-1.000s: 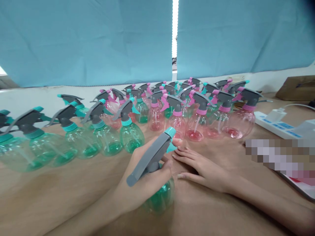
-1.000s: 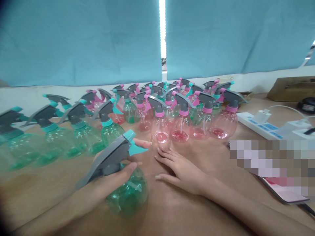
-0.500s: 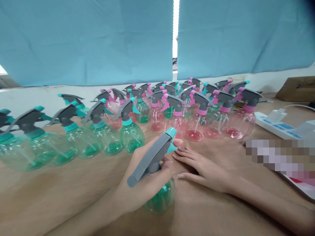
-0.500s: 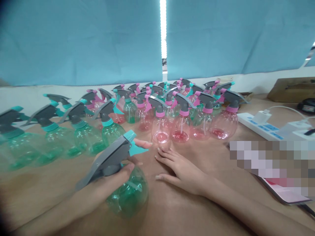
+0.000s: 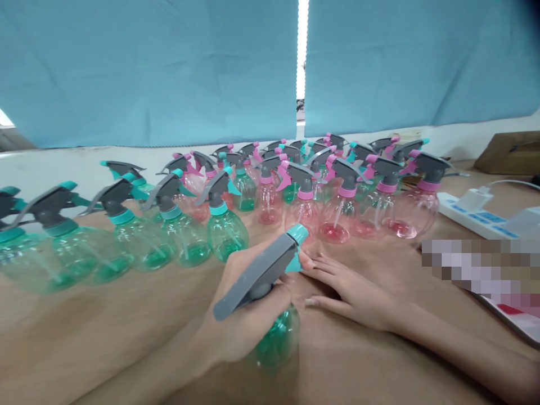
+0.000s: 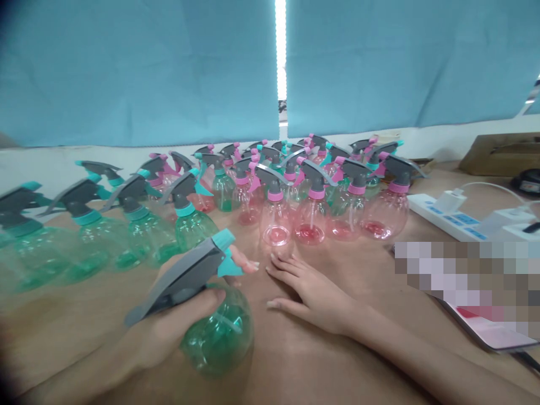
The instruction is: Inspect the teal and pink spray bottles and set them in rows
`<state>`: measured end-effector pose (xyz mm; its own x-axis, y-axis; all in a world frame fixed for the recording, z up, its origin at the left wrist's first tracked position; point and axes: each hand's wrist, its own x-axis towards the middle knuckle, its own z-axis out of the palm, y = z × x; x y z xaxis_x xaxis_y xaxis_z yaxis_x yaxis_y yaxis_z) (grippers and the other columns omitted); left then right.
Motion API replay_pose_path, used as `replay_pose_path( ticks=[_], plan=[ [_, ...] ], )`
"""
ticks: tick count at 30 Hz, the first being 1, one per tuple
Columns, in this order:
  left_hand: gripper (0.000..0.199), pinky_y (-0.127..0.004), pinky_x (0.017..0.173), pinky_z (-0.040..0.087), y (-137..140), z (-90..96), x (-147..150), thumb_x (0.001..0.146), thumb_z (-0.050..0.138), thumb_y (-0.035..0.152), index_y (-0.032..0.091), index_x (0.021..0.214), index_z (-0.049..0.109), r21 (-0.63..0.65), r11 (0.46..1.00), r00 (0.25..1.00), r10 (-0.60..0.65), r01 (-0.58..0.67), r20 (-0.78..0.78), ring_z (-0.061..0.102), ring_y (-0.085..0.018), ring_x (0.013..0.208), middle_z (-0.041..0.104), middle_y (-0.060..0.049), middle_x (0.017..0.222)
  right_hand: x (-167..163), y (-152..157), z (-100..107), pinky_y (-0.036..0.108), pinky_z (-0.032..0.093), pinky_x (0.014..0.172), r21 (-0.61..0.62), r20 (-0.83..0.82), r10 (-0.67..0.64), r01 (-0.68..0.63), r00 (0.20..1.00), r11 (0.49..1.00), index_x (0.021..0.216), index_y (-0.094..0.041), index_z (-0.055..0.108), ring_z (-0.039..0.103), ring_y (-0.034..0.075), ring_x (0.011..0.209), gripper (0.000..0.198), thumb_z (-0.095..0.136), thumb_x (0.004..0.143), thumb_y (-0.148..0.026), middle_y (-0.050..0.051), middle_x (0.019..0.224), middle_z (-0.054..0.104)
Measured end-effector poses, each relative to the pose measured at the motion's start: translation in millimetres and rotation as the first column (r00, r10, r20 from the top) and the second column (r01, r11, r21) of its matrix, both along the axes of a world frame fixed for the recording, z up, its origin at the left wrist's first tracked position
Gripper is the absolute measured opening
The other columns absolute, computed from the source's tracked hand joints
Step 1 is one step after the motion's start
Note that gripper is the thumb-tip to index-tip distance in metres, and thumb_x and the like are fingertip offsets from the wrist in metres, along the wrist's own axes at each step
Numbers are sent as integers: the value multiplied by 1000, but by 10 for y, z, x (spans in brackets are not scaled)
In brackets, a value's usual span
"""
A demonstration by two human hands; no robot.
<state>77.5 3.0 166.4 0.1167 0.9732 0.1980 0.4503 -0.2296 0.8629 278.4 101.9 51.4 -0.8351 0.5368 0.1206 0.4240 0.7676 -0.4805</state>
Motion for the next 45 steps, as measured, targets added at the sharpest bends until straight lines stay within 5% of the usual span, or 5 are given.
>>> replay_pose_path(
  ticks=[10,18,27,45],
  plan=[
    [15,-28,61,42,51,-30,-32,71,49,17,21,79,61,71,996,998,-56,54,25,59,-18,74,57,1,74,7,10,-26,52,25,116,13,-44,19,-19,999,1000,149,-27,36,28,30,144,65,49,93,-58,7,156,32],
    [2,-26,50,40,58,-19,-24,74,50,24,24,75,52,-39,999,1000,-11,12,14,50,-14,53,52,5,64,15,12,-31,52,25,117,9,-19,12,-12,1000,1000,147,-23,39,27,30,144,65,47,93,-59,8,155,34],
    [15,-25,58,50,63,19,10,81,53,26,26,93,61,38,999,1000,-26,26,-10,58,-16,67,59,1,73,17,10,-35,51,26,116,6,-44,11,-10,999,1000,146,-25,42,29,29,143,63,49,93,-58,7,154,36],
    [10,-27,53,42,22,-49,-24,83,48,31,23,80,53,9,1000,994,26,-25,-104,53,-15,57,55,2,68,5,11,-6,50,24,118,4,10,11,-11,1000,1000,147,-20,40,27,28,144,67,45,94,-61,8,155,34]
  ],
)
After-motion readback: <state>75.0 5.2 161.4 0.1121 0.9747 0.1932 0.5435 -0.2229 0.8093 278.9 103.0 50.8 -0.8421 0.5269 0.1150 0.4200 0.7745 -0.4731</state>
